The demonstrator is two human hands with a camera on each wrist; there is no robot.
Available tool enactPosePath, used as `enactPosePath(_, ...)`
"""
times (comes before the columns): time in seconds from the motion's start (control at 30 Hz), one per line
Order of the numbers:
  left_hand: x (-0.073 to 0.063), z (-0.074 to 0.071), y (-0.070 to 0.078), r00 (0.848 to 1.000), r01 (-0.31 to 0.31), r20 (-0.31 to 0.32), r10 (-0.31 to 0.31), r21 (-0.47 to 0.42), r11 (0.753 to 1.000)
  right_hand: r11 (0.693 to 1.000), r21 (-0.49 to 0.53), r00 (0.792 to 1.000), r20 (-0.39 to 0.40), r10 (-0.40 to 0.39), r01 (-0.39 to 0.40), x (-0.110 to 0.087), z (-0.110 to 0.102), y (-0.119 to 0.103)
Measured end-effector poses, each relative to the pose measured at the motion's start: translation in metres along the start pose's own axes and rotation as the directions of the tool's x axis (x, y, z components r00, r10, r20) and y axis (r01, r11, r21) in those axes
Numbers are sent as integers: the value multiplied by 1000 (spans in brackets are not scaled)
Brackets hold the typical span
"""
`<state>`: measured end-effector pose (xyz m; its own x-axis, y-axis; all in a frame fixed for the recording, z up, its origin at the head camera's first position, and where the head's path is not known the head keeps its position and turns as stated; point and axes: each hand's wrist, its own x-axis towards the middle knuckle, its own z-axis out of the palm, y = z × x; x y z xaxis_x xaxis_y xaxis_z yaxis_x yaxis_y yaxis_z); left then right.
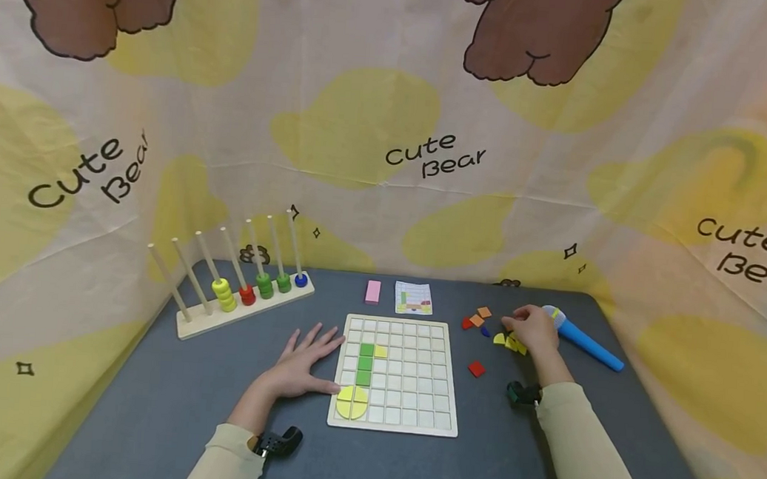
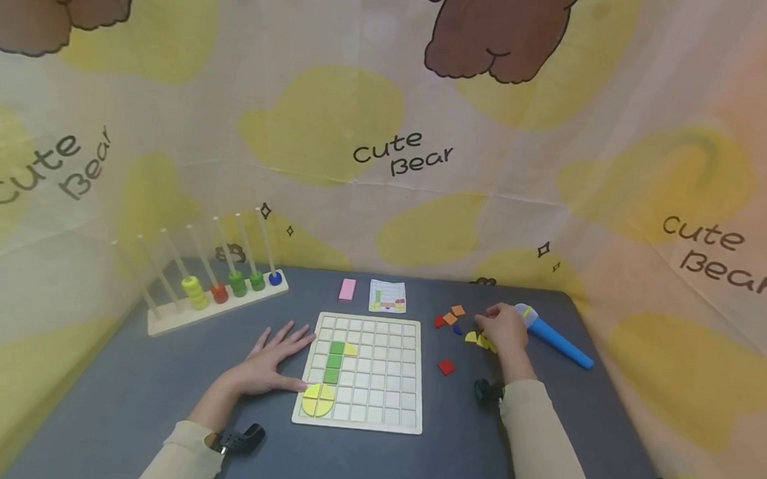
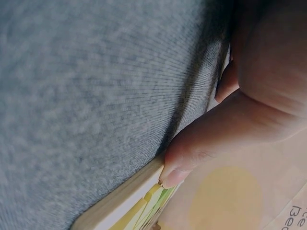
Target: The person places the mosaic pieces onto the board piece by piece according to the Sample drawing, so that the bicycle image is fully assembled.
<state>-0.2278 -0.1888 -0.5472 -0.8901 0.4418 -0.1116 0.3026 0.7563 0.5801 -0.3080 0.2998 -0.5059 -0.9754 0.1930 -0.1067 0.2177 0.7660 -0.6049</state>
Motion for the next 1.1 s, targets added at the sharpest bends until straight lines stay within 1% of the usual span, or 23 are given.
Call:
enactPosePath(0.07, 1, 0, 0, 1000, 0, 1, 0, 4, 1000, 998, -46, 999, 3, 35, -35, 1, 0, 3)
enactPosePath(0.2, 2, -1, 2, 1000, 1, 0, -1, 4, 1000, 993, -88, 997, 16, 78, -77, 3, 0, 7)
enactPosePath(0.33, 3, -1, 2, 1000, 6, 3, -6, 6, 1000, 992, -90, 995, 19, 95, -93, 5, 0, 8)
enactPosePath(0.53, 2, -2, 4, 1000, 2, 1, -2, 0, 1000, 993, -77, 995, 31, 96, -94, 6, 1, 6)
enactPosePath(0.63, 2, -2, 4, 1000, 3, 5, -3, 3, 1000, 994, -66, 996, 31, 87, -85, 5, 0, 3)
enactPosePath(0.7, 2, -2, 3, 1000, 4, 6, -4, 4, 1000, 997, -37, 997, 33, 72, -71, 4, 0, 2)
enactPosePath(0.9, 3, 0, 0, 1000, 12, 9, -12, 20, 1000, 995, 96, 999, 40, 28, -32, -2, -3, -6)
enactPosePath(1.0, 2, 0, 0, 1000, 15, 9, -15, 18, 1000, 989, 150, 999, 37, -15, 9, -8, -2, -12)
enactPosePath(1.1, 1, 0, -1, 1000, 18, 9, -18, 19, 1000, 980, 184, 996, 28, -81, 75, -16, 0, -19)
